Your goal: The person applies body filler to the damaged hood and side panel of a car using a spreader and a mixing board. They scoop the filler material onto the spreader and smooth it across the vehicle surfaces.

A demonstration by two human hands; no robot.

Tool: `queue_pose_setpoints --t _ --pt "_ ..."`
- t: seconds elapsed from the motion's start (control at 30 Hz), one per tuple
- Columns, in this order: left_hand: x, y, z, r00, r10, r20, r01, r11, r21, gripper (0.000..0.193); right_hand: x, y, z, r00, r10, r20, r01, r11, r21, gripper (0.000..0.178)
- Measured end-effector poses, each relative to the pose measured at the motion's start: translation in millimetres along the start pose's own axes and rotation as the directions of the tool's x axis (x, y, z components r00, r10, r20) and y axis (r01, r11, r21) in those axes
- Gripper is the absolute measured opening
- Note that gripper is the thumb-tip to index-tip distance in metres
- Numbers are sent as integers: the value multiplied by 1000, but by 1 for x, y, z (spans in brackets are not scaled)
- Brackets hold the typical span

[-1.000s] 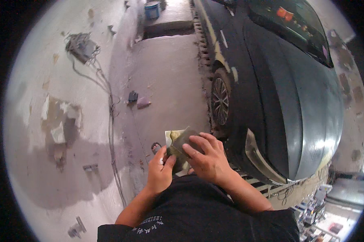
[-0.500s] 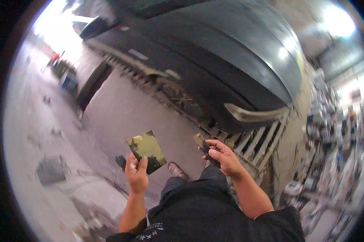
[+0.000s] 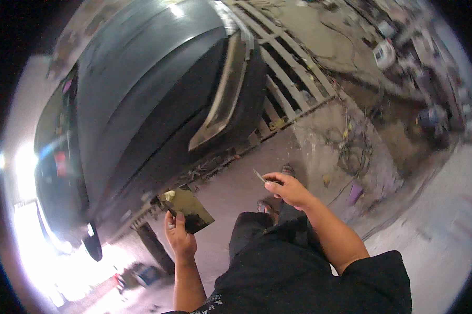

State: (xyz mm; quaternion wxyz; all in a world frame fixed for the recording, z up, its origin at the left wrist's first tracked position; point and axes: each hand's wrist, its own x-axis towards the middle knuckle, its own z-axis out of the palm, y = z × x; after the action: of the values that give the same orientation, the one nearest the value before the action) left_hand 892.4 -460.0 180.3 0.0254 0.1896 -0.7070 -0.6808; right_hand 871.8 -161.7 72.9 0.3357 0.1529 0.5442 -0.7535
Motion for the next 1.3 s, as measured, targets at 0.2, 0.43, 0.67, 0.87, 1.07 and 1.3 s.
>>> queue_pose_setpoints --t 0.2,0.43,0.67,0.87,1.07,1.3 --pt "-11 -33 -75 963 -8 268 -40 984 172 22 -63 166 55 990 -51 -133 79 972 219 38" --pt "18 -12 -103 803 -66 592 -179 922 345 21 -93 249 131 914 -3 -406 175 905 387 49" --pt "43 -63 -94 764 -180 620 -121 904 411 20 -24 301 128 872 -22 -488 248 881 402 51" --pt "37 -147 -101 879 -120 461 -105 895 433 22 56 370 106 907 -55 -418 195 934 300 53" --pt "28 -222 -98 871 89 484 -210 957 201 31 122 424 86 841 -290 -457 357 932 66 53" --pt "15 -268 -136 879 212 427 -329 918 222 32 165 427 83 852 -304 -426 367 928 72 54"
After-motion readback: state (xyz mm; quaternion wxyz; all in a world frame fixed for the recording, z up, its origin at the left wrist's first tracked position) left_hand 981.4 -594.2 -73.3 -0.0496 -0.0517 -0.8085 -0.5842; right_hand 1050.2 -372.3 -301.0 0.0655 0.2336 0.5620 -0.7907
